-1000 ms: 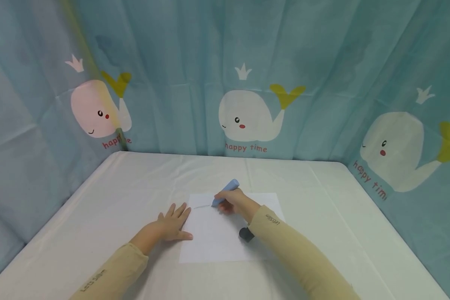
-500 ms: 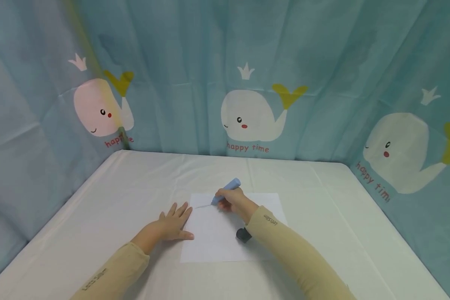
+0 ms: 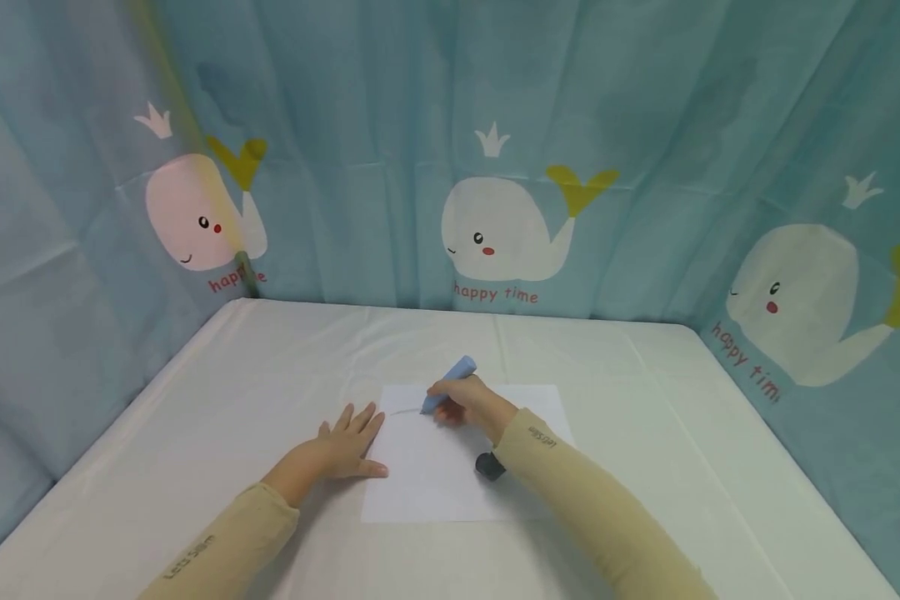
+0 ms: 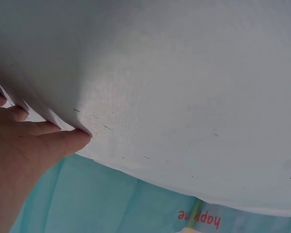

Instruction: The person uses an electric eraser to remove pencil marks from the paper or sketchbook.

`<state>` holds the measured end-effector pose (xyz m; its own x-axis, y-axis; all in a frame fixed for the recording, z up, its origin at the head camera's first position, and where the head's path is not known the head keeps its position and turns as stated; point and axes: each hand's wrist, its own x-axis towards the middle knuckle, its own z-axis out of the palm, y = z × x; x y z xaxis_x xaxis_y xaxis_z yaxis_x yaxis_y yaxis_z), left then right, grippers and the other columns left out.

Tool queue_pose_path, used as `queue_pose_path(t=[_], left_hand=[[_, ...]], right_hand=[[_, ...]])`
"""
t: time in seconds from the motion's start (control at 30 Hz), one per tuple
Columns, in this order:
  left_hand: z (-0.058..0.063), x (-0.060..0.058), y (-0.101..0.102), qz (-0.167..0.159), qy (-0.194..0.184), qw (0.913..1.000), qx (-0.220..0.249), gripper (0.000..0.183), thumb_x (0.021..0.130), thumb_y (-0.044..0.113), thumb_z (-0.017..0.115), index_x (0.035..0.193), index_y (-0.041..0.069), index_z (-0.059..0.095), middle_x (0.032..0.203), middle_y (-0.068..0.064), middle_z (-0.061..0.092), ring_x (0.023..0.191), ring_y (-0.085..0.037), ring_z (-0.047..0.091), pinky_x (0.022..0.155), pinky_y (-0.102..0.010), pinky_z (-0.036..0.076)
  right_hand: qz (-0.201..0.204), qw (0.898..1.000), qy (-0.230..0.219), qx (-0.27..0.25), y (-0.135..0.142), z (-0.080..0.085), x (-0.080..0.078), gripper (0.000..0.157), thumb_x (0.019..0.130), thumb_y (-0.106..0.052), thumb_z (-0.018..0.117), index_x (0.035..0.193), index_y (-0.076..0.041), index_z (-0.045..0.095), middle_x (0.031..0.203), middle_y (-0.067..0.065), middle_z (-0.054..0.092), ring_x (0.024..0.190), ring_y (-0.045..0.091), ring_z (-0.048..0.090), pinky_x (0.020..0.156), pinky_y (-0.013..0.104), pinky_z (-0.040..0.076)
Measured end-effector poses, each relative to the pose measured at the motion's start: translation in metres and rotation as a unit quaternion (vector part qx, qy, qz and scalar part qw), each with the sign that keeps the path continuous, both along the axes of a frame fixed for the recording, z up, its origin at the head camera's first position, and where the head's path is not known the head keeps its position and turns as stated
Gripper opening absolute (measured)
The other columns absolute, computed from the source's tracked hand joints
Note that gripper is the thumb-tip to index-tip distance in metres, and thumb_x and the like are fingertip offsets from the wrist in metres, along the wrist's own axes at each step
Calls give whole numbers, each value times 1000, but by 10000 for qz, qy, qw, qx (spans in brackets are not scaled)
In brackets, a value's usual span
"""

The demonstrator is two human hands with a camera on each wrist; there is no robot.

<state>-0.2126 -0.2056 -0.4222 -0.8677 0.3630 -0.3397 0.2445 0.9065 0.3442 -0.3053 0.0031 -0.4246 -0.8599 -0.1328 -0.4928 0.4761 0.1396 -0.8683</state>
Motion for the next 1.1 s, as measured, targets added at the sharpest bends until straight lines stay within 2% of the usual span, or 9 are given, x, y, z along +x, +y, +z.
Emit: queue_pose_path(t=[0.27, 0.5, 0.67, 0.8, 1.1], left_hand=[[0, 1, 1, 37, 9, 10000, 56, 92, 88, 48, 67, 150, -5, 24, 157, -28, 10, 141, -54, 1, 102, -75, 10], [1, 2, 0, 45, 10, 10000, 33, 92, 88, 47, 67, 150, -5, 25, 157, -29, 10, 140, -55, 1, 102, -76, 10], [2, 3, 1, 65, 6, 10000, 18, 91, 88, 47, 67, 150, -6, 25, 157, -29, 11, 140, -55, 1, 102, -75, 10], [2, 3, 1, 72, -9, 10000, 49, 92, 88, 48, 66, 150, -6, 24, 157, -29, 9, 141, -54, 0, 102, -75, 9], [0, 2, 1, -12, 4, 10000, 82, 93, 87, 49, 66, 150, -6, 23, 157, -28, 9, 141, -55, 0, 102, -76, 9]], right_hand=[[-192, 9998, 69, 37, -1, 1, 3, 34, 86, -8, 69, 111, 6, 53, 62, 7, 58, 48, 11, 54, 49, 21, 47], [-60, 10000, 73, -16, 0, -1, 3, 23, 87, -9, 69, 100, 3, 56, 61, 6, 58, 48, 11, 54, 49, 21, 47], [-63, 9999, 101, -48, -1, -1, 3, 28, 86, -9, 69, 107, 5, 56, 63, 7, 59, 49, 12, 55, 50, 22, 48], [-259, 9993, 151, -201, -1, -1, 4, 32, 87, -9, 68, 112, 7, 53, 64, 7, 60, 49, 11, 56, 50, 21, 48], [-124, 9993, 361, -28, -4, -1, 5, 28, 85, -10, 67, 105, 6, 54, 61, 6, 59, 47, 10, 55, 48, 20, 47]])
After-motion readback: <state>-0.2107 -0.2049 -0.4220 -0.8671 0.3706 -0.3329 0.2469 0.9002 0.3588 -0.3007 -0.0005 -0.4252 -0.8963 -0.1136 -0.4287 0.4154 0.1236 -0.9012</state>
